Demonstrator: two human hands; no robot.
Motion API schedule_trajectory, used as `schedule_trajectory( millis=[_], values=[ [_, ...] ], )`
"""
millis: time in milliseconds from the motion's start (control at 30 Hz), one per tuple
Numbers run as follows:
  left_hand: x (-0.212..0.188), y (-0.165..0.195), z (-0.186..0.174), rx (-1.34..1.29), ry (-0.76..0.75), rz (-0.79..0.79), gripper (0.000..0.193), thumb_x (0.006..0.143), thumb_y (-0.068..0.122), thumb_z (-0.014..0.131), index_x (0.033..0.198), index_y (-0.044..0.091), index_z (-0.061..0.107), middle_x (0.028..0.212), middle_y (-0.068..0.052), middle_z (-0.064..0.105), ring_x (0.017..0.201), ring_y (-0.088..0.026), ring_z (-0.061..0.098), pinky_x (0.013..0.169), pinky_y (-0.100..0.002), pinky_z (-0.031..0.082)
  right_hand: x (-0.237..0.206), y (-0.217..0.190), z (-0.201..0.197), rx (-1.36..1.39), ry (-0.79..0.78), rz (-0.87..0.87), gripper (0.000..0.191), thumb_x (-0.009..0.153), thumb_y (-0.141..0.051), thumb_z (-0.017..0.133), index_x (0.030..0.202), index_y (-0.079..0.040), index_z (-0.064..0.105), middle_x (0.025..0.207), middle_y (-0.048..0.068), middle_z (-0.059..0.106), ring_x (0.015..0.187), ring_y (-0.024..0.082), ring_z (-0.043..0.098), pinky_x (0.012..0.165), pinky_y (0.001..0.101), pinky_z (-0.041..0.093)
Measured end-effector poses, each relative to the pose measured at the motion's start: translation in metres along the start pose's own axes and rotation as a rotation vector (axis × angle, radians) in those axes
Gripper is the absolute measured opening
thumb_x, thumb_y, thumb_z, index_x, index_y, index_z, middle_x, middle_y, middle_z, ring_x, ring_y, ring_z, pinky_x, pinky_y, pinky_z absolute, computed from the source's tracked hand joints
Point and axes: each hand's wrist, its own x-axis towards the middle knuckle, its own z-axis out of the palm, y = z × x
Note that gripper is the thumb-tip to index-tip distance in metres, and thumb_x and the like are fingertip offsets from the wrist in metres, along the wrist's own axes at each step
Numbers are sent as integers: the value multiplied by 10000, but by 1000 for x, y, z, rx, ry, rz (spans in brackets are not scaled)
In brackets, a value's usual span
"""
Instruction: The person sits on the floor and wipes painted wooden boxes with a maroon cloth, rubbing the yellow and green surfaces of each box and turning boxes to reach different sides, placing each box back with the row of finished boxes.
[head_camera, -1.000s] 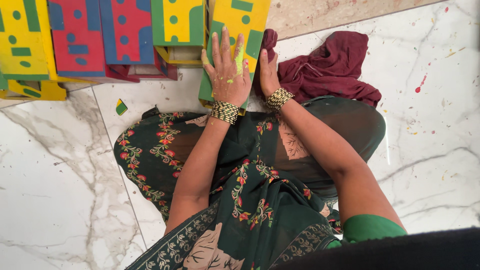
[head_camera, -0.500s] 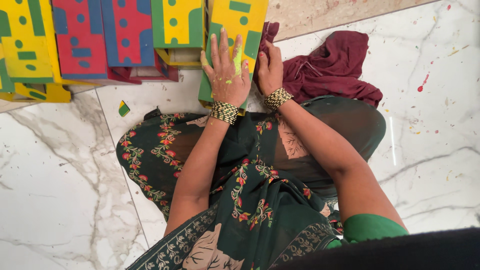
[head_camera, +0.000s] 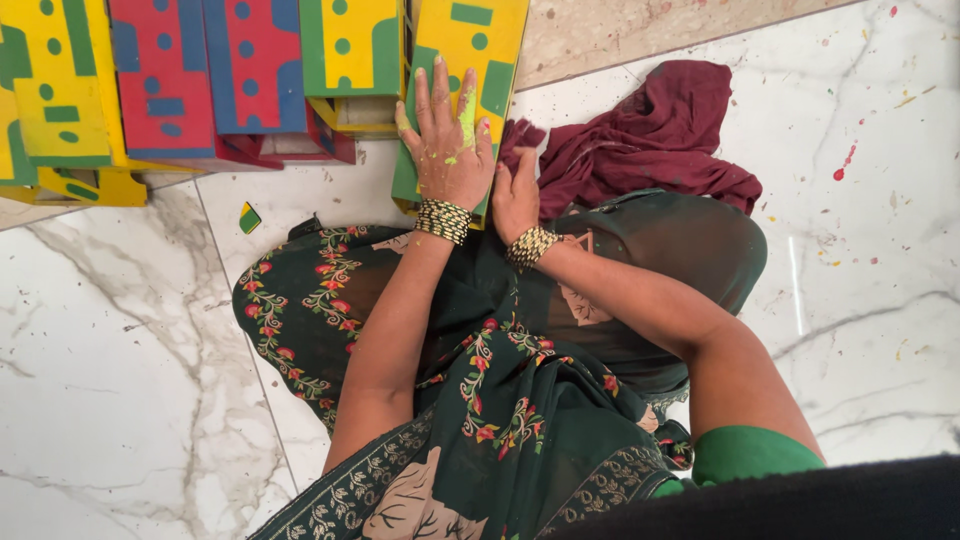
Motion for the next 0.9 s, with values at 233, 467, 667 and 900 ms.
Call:
schedule_trajectory(
  millis=[233, 467, 667, 900],
  values=[
    [-1, 1, 1, -2, 8, 13, 675, 1017, 326, 591, 1635, 214, 343, 1715, -119, 187, 1592, -348, 167, 1252, -654, 131, 33, 15, 2, 87, 75, -114, 246, 1037, -185, 563, 1206, -20, 494, 1089, 247, 651, 1021, 395, 662, 910, 443, 512],
    [2, 1, -2, 0, 15, -5, 673, 1008, 323, 597, 1624, 214, 347, 1709, -128, 190, 1587, -355, 163, 1249, -663, 128, 61, -35, -23, 94, 116, -368, 258, 1080, -208, 552, 1254, -18, 538, 1102, 214, 676, 1023, 320, 686, 903, 400, 524],
    [-1, 3, 1, -9, 8, -9, 669, 1018, 319, 601, 1627, 201, 352, 1709, -135, 181, 1589, -362, 152, 1240, -673, 132, 60, -49, -25, 63, 95, -325, 227, 1082, -216, 574, 1241, -60, 525, 1000, 204, 687, 914, 348, 697, 792, 427, 529],
    [2, 3, -3, -42, 19, -19, 669, 998, 319, 607, 1612, 211, 365, 1705, -125, 178, 1586, -362, 153, 1242, -670, 124, 51, -67, -32, -46, 73, -389, 224, 1052, -217, 620, 1173, -40, 557, 1004, 198, 660, 907, 394, 660, 787, 445, 518]
  ],
)
